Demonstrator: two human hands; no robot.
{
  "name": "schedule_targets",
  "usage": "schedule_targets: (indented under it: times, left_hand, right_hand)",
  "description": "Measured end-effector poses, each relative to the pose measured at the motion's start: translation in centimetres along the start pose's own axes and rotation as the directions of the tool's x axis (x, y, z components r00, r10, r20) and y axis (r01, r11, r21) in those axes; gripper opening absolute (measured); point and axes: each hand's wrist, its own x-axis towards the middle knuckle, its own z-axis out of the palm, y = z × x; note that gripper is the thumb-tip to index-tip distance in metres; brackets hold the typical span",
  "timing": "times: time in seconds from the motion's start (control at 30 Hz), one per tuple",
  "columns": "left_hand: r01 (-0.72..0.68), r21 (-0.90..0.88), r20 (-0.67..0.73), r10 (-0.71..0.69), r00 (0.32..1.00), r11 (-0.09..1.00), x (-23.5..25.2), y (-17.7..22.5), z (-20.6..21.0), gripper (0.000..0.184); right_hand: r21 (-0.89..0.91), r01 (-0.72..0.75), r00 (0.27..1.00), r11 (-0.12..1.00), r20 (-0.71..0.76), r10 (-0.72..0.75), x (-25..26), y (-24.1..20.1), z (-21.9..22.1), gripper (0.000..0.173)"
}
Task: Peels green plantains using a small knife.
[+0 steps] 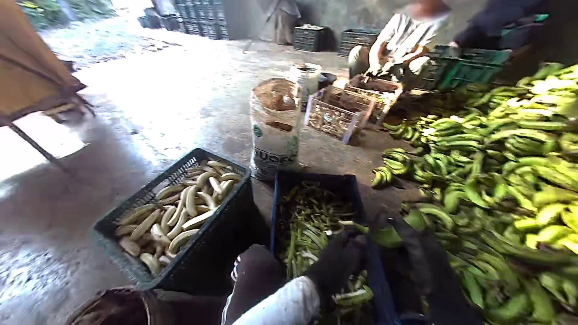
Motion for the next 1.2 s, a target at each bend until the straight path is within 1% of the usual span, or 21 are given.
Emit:
schedule_targets:
  times: [0.07,0.1,0.13,0.17,0.2,0.27,0.3,0.37,0.43,0.5,0.57,0.67,0.73,0.77,0.83,0.87,0.9,0.93,1.0,1.07,1.2]
  left_hand:
    - [-0.072,0.267,0.003,0.074,0.997,0.961,0.1,0.0,0.1,0.04]
    - [-0.129,0.443,0.021,0.133,0.991,0.887,-0.1,-0.1,0.2,0.04]
    - [-0.183,0.546,0.048,0.188,0.981,0.818,-0.3,-0.4,0.4,0.041]
    - [-0.206,0.555,0.081,0.194,0.978,0.806,-0.3,-0.6,0.6,0.042]
    - [-0.194,0.485,0.109,0.161,0.981,0.852,-0.5,-0.5,0.8,0.042]
    - [-0.085,0.215,0.17,0.048,0.984,0.973,-0.7,0.3,1.0,0.039]
    - [-0.028,0.091,0.226,0.007,0.974,0.995,-0.7,0.6,0.9,0.038]
    - [0.058,-0.087,0.31,-0.029,0.95,0.995,-0.6,1.0,0.3,0.033]
    - [0.043,-0.108,0.295,-0.009,0.955,0.993,-0.5,1.4,-0.8,0.041]
    - [-0.01,-0.034,0.201,0.017,0.98,0.999,-0.4,2.5,-1.3,0.05]
    - [-0.106,-0.006,0.128,0.106,0.986,0.994,-0.4,3.6,-1.9,0.049]
    - [-0.289,-0.077,0.06,0.294,0.954,0.954,-0.7,6.2,-4.1,0.037]
    - [-0.334,-0.05,0.027,0.335,0.942,0.941,-0.9,8.1,-4.5,0.031]
    - [-0.293,-0.006,-0.024,0.293,0.956,0.956,-0.6,8.1,-4.3,0.032]
    - [-0.017,0.151,-0.142,0.039,0.989,0.988,0.5,6.5,-4.1,0.039]
    - [0.141,0.185,-0.212,-0.1,0.972,0.973,1.2,5.2,-4.0,0.041]
    - [0.232,0.204,-0.259,-0.177,0.95,0.951,1.6,3.8,-3.7,0.043]
    - [0.244,0.224,-0.265,-0.182,0.947,0.943,1.6,2.6,-3.2,0.043]
    - [0.086,0.281,-0.114,-0.056,0.992,0.956,0.4,0.7,-2.0,0.043]
    - [-0.051,0.369,0.019,0.047,0.999,0.928,-0.4,0.0,-0.2,0.047]
    - [-0.201,0.394,0.119,0.167,0.979,0.897,-1.5,-2.4,2.3,0.049]
  right_hand:
    - [-0.032,0.035,0.999,0.999,-0.039,-0.036,0.0,0.0,0.4,0.062]
    - [-0.002,0.068,0.997,0.998,-0.045,-0.068,0.3,0.6,0.5,0.056]
    - [0.072,0.097,0.995,0.993,-0.04,-0.094,0.6,1.2,0.5,0.049]
    - [0.144,0.112,0.994,0.983,0.0,-0.114,0.9,1.7,0.3,0.046]
    - [0.154,0.111,0.991,0.982,0.063,-0.122,1.1,2.0,-0.1,0.048]
    - [0.064,0.091,0.978,0.994,0.183,-0.101,1.3,1.1,-0.7,0.043]
    - [0.033,0.068,0.966,0.997,0.247,-0.074,1.3,0.4,-1.1,0.04]
    - [0.104,-0.008,0.918,0.995,0.395,-0.033,1.5,-0.7,-1.6,0.033]
    - [0.143,-0.041,0.839,0.989,0.543,-0.043,2.2,-0.8,-2.4,0.032]
    - [0.137,-0.116,0.815,0.984,0.579,0.015,2.5,-1.4,-3.1,0.032]
    - [0.119,-0.16,0.812,0.98,0.58,0.062,2.8,-1.2,-4.4,0.034]
    - [-0.03,-0.195,0.872,0.98,0.452,0.188,4.4,1.2,-6.9,0.039]
    - [0.013,-0.197,0.923,0.98,0.34,0.181,5.5,2.8,-8.3,0.036]
    - [0.101,-0.18,0.942,0.979,0.303,0.142,5.7,3.0,-8.5,0.03]
    - [0.326,-0.139,0.973,0.935,0.221,0.067,5.5,2.6,-7.8,0.023]
    - [0.444,-0.125,0.98,0.887,0.195,0.04,5.5,2.3,-7.2,0.023]
    - [0.545,-0.115,0.984,0.83,0.18,0.018,5.5,1.9,-6.4,0.023]
    - [0.614,-0.105,0.986,0.783,0.165,0.002,5.5,1.5,-5.7,0.023]
    - [0.678,-0.04,0.996,0.734,0.084,-0.023,5.1,1.6,-4.4,0.029]
    - [0.678,0.029,0.999,0.735,-0.007,-0.033,4.9,1.4,-3.1,0.037]
    - [0.612,0.141,0.988,0.778,-0.137,-0.072,4.3,1.1,-1.9,0.038]
